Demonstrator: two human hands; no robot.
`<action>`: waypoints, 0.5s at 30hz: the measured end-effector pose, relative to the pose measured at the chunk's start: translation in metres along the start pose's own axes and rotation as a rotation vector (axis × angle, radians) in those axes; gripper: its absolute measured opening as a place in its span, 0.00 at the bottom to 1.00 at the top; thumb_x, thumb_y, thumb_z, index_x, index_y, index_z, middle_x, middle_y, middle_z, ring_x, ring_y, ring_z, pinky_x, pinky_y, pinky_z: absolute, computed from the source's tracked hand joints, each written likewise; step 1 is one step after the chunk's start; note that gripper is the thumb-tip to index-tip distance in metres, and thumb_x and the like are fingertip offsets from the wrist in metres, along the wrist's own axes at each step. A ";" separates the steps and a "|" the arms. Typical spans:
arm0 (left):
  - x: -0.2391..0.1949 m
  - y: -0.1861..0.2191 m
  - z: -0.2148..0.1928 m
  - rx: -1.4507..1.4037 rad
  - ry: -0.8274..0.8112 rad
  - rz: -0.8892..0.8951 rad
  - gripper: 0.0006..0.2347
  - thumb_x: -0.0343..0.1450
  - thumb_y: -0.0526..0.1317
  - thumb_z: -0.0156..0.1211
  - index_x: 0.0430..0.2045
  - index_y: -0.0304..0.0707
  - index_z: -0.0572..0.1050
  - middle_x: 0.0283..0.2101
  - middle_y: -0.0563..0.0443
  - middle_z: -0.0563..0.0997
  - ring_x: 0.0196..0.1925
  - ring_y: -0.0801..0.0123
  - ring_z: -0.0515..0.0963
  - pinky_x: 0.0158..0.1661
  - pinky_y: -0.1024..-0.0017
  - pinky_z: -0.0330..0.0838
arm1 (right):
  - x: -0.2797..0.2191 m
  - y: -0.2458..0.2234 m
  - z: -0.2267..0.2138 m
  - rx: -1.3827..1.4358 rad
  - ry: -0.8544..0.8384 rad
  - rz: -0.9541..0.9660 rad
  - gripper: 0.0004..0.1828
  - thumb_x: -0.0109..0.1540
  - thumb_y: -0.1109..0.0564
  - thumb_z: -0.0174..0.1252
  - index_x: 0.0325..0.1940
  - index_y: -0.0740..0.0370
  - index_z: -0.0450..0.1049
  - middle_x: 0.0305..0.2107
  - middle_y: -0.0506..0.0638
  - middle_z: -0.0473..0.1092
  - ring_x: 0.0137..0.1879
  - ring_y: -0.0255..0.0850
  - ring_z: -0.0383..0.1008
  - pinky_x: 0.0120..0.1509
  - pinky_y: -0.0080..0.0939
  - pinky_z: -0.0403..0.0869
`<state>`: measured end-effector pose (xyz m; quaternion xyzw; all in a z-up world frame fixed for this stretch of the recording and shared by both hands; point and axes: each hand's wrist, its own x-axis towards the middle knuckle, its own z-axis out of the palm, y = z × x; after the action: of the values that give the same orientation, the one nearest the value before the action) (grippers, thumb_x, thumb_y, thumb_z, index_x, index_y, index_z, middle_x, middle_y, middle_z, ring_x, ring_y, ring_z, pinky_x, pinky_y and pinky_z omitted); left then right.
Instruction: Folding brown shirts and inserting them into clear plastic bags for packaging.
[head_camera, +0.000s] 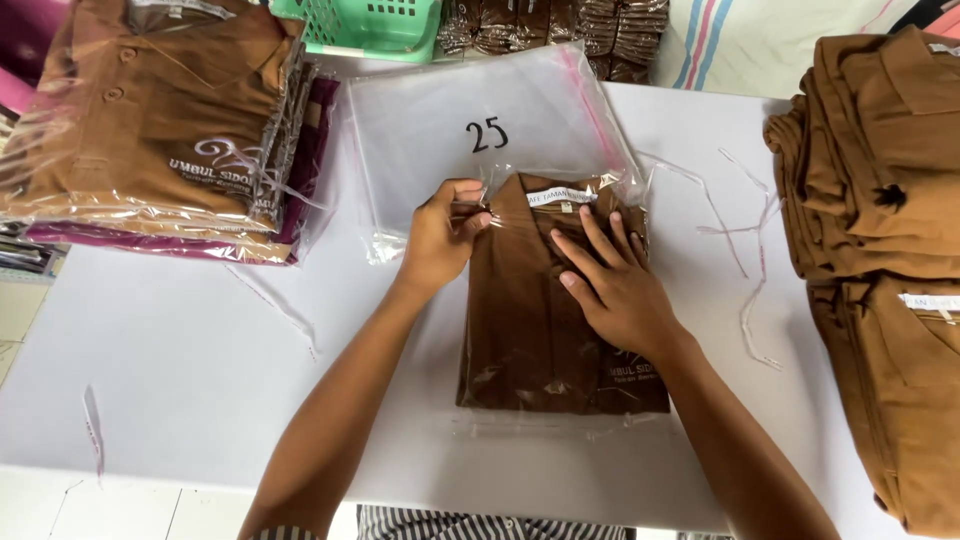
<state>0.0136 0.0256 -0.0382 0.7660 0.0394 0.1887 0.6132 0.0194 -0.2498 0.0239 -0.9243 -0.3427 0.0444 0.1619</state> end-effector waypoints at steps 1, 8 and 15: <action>-0.002 -0.005 0.000 0.000 -0.003 -0.001 0.16 0.71 0.28 0.68 0.53 0.28 0.74 0.49 0.31 0.84 0.47 0.51 0.88 0.46 0.61 0.86 | -0.002 0.004 0.003 0.001 -0.001 0.003 0.28 0.74 0.42 0.42 0.80 0.33 0.59 0.81 0.53 0.46 0.82 0.67 0.43 0.81 0.70 0.49; -0.053 0.069 0.010 0.764 -0.014 0.582 0.18 0.81 0.44 0.53 0.61 0.30 0.73 0.68 0.35 0.69 0.72 0.35 0.66 0.66 0.45 0.67 | -0.035 0.031 0.005 0.080 0.113 0.014 0.31 0.73 0.41 0.42 0.82 0.43 0.57 0.81 0.54 0.44 0.83 0.66 0.40 0.80 0.70 0.47; -0.076 0.029 0.026 1.039 -0.328 0.399 0.34 0.80 0.62 0.40 0.76 0.37 0.57 0.81 0.42 0.51 0.82 0.44 0.47 0.74 0.42 0.41 | -0.039 0.038 0.017 0.016 0.051 0.013 0.35 0.74 0.38 0.35 0.85 0.48 0.50 0.82 0.57 0.39 0.84 0.67 0.30 0.81 0.66 0.43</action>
<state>-0.0535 -0.0278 -0.0331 0.9783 -0.1138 0.1354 0.1074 0.0096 -0.2977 -0.0061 -0.9260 -0.3321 0.0248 0.1776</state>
